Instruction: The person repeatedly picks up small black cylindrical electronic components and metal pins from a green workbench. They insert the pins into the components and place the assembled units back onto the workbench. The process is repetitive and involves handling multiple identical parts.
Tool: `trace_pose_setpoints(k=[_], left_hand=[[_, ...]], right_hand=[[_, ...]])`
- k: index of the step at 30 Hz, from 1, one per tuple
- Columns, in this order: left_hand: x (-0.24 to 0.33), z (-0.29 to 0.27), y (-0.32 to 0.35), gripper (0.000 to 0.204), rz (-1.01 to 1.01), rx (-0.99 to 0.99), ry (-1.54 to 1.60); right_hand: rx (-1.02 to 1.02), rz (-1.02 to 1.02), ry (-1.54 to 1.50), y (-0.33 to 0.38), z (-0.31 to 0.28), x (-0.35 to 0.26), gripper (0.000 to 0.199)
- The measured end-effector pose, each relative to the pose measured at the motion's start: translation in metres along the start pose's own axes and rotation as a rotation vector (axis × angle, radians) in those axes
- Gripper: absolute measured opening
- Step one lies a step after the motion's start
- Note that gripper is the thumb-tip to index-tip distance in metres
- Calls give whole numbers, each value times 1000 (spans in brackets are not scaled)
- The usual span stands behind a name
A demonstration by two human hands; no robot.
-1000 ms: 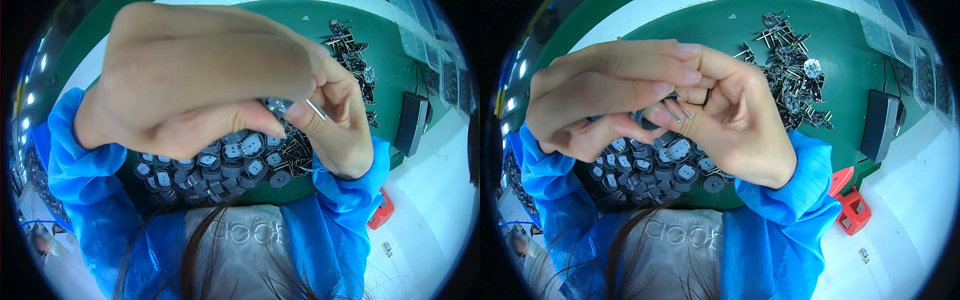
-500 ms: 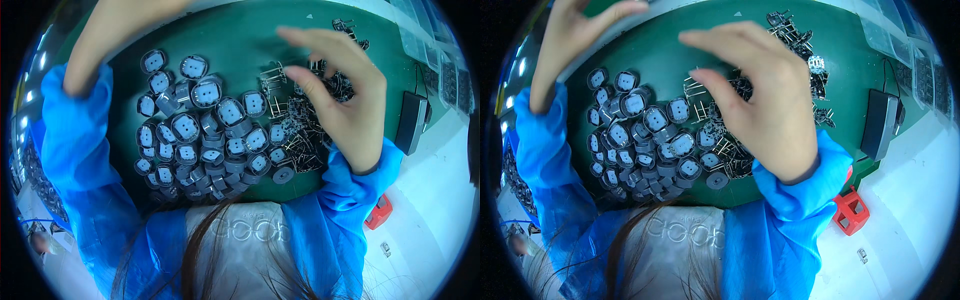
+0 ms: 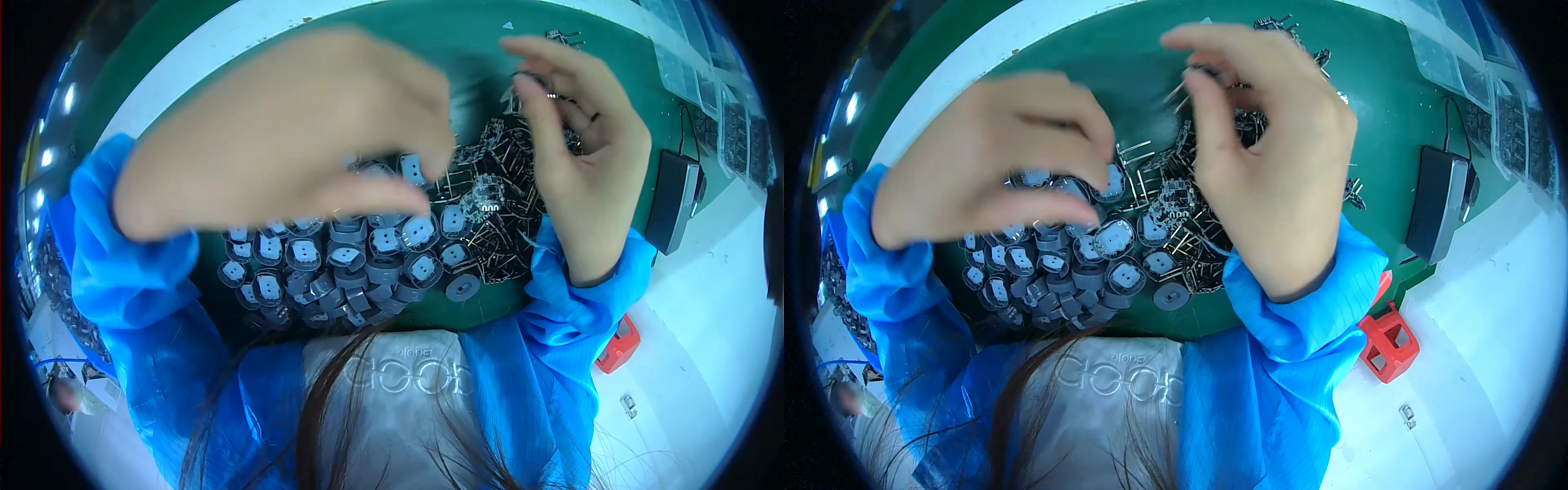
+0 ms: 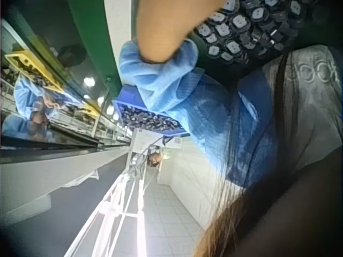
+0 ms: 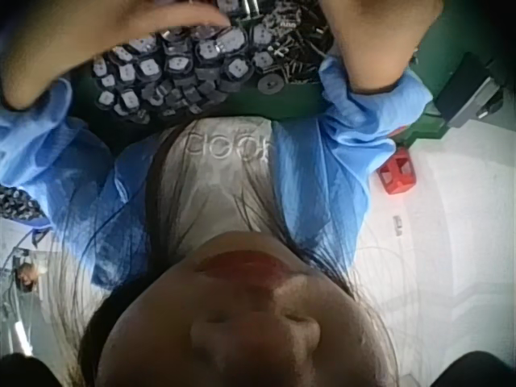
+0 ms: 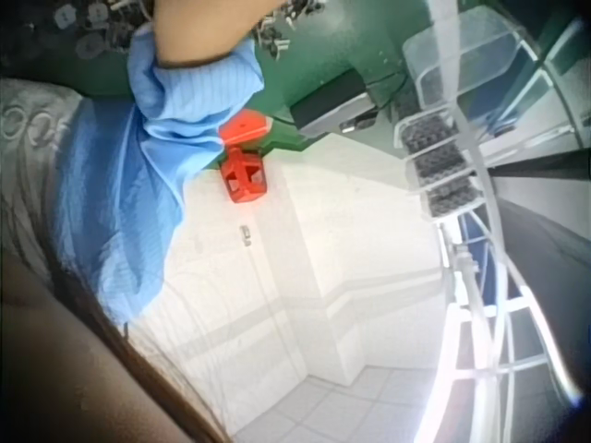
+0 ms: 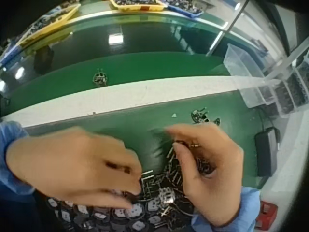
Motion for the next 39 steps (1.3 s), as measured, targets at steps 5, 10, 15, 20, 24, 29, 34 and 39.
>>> trace_pose_setpoints(k=[5, 10, 15, 20, 24, 29, 34, 39], left_hand=[[-7, 19, -1, 24, -203, 53, -43], [-19, -5, -1, 29, -119, 88, -136], [-21, -26, -12, 27, -149, 1, -160], [-32, -27, -14, 30, -148, 152, -183], [-34, -14, -5, 33, -241, 262, 162], [-36, -8, -1, 31, -315, 301, 346], [-39, -6, 2, 32, -320, 319, 380], [-39, -7, 4, 34, -327, 349, 388]], right_hand=[[-111, -11, -174, -1, -3, 5, 24], [-112, 61, -334, 0, 3, 0, 22], [-128, 99, -280, -1, 4, -3, 21], [-3, 208, -269, 3, 3, 3, 16], [-13, -170, -121, 3, 7, -18, 13], [110, -262, 94, 10, 4, -28, 14], [91, -359, 149, 11, 5, -35, 13], [119, -218, 32, 11, 5, -26, 11]])
Point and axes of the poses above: each hand's wrist, its own y-axis away from the middle knuckle, its own z-axis out of the palm, x = y × z, the point moved 9 cm from there along -y, towards the middle knuckle, and after that the axes turned 4 degrees about -y, right-handed, at the moved point
